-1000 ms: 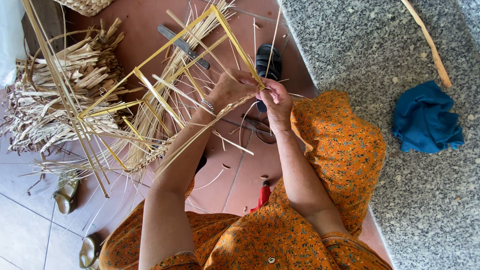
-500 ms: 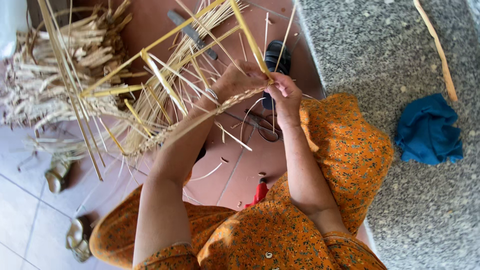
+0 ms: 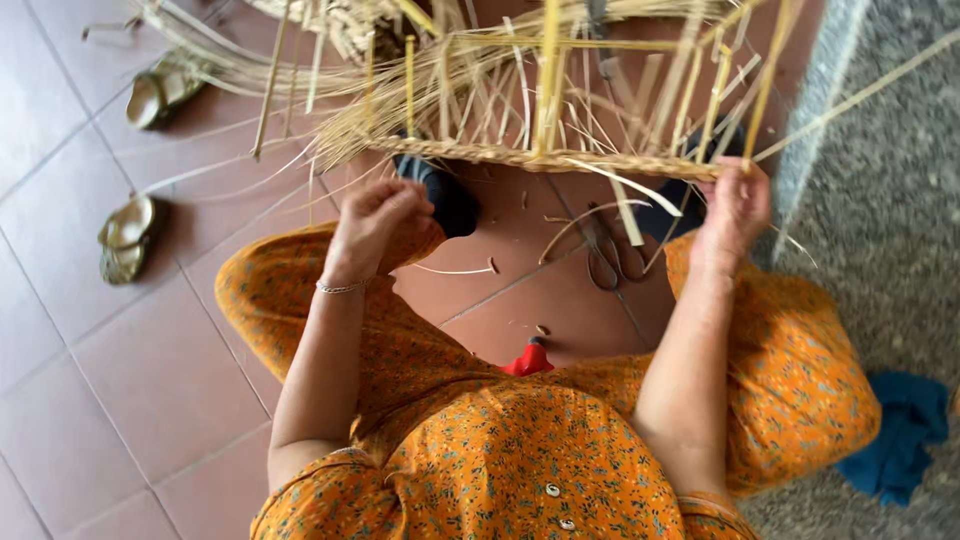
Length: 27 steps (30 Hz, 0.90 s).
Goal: The person sits on the floor and weaves dried palm leaves into a basket frame, interlacing strands by hand and trimming excess with scissors. The basket is gradually built up and then lifted to inspect the woven surface.
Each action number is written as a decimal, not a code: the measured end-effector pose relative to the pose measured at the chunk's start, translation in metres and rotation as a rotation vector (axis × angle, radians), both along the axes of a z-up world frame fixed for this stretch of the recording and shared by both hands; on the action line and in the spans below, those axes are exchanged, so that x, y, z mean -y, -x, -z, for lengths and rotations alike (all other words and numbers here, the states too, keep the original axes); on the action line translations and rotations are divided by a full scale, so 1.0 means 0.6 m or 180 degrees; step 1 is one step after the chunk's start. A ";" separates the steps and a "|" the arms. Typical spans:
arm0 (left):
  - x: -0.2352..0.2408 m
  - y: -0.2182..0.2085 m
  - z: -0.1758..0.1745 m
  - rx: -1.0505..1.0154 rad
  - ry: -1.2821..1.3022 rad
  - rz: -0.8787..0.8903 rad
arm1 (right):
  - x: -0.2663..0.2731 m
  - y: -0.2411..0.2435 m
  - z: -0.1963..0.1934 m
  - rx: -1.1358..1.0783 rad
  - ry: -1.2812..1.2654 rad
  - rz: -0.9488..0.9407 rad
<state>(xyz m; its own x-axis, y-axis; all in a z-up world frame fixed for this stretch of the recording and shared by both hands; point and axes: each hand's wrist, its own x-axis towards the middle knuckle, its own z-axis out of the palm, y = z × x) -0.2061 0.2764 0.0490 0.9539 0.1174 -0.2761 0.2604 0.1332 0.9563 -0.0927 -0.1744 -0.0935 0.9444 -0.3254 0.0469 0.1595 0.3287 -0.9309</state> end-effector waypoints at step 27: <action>-0.054 -0.282 0.096 0.0791 -0.1692 -0.0222 | 0.116 -0.153 -0.039 -0.0580 0.1407 0.0377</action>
